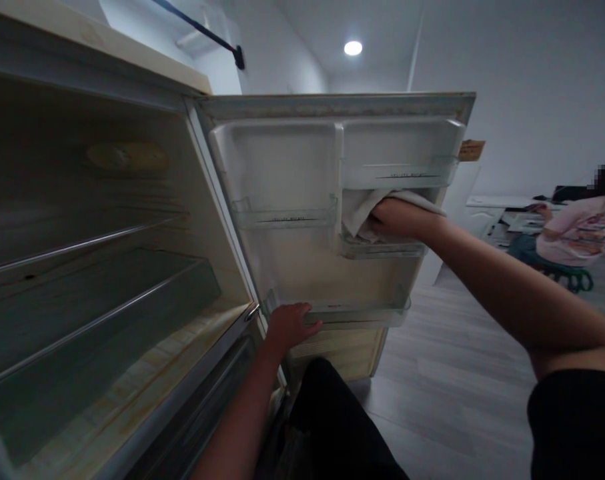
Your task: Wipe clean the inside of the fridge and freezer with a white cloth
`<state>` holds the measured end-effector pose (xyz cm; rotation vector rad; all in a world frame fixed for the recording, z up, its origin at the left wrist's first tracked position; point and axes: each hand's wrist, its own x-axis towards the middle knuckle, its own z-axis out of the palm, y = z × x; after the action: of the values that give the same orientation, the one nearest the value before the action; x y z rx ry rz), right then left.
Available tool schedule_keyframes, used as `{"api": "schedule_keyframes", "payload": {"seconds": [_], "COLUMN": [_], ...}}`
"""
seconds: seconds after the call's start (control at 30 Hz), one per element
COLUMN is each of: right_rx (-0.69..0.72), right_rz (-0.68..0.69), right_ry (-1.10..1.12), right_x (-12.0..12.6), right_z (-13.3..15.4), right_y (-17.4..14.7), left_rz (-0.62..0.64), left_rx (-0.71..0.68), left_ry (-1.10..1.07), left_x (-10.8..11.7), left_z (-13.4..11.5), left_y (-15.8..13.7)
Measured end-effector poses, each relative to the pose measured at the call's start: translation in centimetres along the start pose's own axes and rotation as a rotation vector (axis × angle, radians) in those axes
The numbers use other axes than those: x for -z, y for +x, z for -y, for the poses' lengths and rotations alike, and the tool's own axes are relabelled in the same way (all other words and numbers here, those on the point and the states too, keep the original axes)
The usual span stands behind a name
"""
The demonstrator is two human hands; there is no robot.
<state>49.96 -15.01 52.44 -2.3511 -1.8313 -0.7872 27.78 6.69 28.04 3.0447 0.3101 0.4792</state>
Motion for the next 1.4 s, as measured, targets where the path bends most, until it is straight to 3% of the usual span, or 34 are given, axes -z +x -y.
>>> {"api": "schedule_keyframes", "payload": {"seconds": [0.2, 0.3, 0.43, 0.6, 0.83, 1.07, 1.27, 1.33, 1.4], "right_rx": [-0.029, 0.078, 0.135, -0.043, -0.088, -0.198, -0.298, -0.375, -0.436], "right_rz": [0.017, 0.132, 0.114, 0.077, 0.191, 0.189, 0.152, 0.104, -0.102], "right_ry": [0.589, 0.655, 0.541, 0.383, 0.253, -0.089, -0.146, -0.165, -0.18], "right_x": [0.8, 0.6, -0.5, -1.0, -0.6, 0.7, 1.9, 2.5, 3.2], "right_z": [0.9, 2.6, 5.1, 6.4, 6.2, 4.8, 3.3, 3.7, 4.9], "right_y": [0.1, -0.4, -0.4, -0.3, -0.9, -5.9, -9.8, -10.4, -11.1], "left_rz": [0.011, 0.011, 0.014, 0.023, 0.015, 0.015, 0.001, -0.001, 0.009], "left_rx": [0.014, 0.001, 0.004, 0.009, 0.007, -0.007, 0.0, 0.008, 0.017], "left_ry": [0.007, -0.017, -0.029, -0.026, -0.025, -0.02, -0.018, -0.018, -0.013], "left_x": [-0.1, 0.0, 0.2, 0.4, 0.3, 0.5, 0.4, 0.4, 0.5], "left_z": [-0.4, -0.3, -0.1, 0.1, 0.2, 0.1, 0.2, 0.2, 0.2], "left_y": [0.2, 0.1, -0.1, -0.3, -0.3, -0.4, -0.4, -0.4, -0.4]}}
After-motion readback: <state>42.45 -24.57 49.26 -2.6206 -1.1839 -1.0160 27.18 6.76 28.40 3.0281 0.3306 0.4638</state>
